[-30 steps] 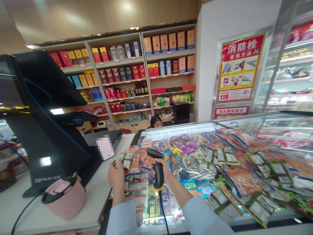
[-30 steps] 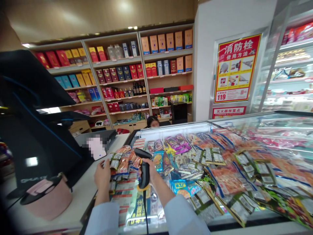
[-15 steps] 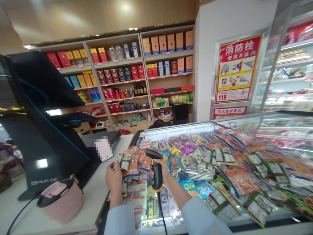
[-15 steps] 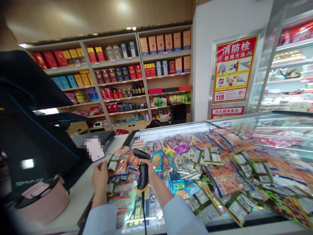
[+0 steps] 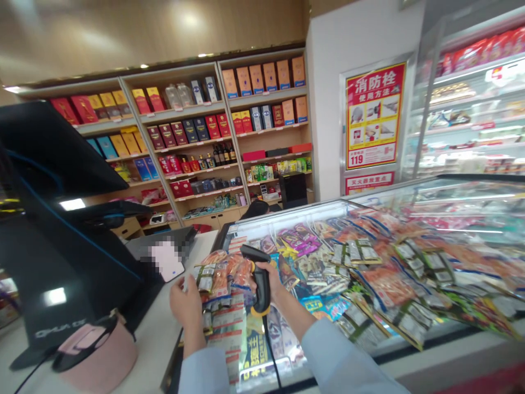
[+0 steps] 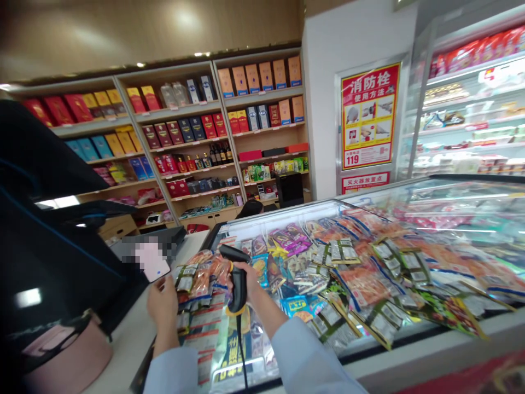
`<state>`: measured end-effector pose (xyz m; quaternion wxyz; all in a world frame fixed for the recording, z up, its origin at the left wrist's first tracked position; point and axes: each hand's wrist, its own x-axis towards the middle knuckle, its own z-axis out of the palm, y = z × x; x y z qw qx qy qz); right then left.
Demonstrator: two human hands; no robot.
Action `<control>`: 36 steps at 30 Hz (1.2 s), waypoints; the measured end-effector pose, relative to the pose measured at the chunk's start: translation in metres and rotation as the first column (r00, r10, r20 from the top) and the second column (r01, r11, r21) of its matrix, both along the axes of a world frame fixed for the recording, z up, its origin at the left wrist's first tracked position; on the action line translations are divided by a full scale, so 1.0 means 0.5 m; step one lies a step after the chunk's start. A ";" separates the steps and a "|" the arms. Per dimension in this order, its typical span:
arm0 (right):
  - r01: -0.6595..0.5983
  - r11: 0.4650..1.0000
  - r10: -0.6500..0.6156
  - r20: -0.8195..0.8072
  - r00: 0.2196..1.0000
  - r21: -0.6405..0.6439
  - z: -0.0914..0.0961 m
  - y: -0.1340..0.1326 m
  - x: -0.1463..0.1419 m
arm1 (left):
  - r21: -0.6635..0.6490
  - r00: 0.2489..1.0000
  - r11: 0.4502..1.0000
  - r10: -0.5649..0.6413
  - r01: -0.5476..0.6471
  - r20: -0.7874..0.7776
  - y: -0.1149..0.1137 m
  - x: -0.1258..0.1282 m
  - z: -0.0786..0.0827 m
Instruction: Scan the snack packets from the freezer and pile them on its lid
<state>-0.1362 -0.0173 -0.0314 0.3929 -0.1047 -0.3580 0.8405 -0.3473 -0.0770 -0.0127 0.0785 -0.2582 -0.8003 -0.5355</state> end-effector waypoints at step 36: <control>0.686 0.702 -0.691 -0.051 0.722 0.191 -0.014 -0.082 0.746 | 0.087 0.124 0.112 -0.982 0.990 -0.140 0.205 0.760 -0.062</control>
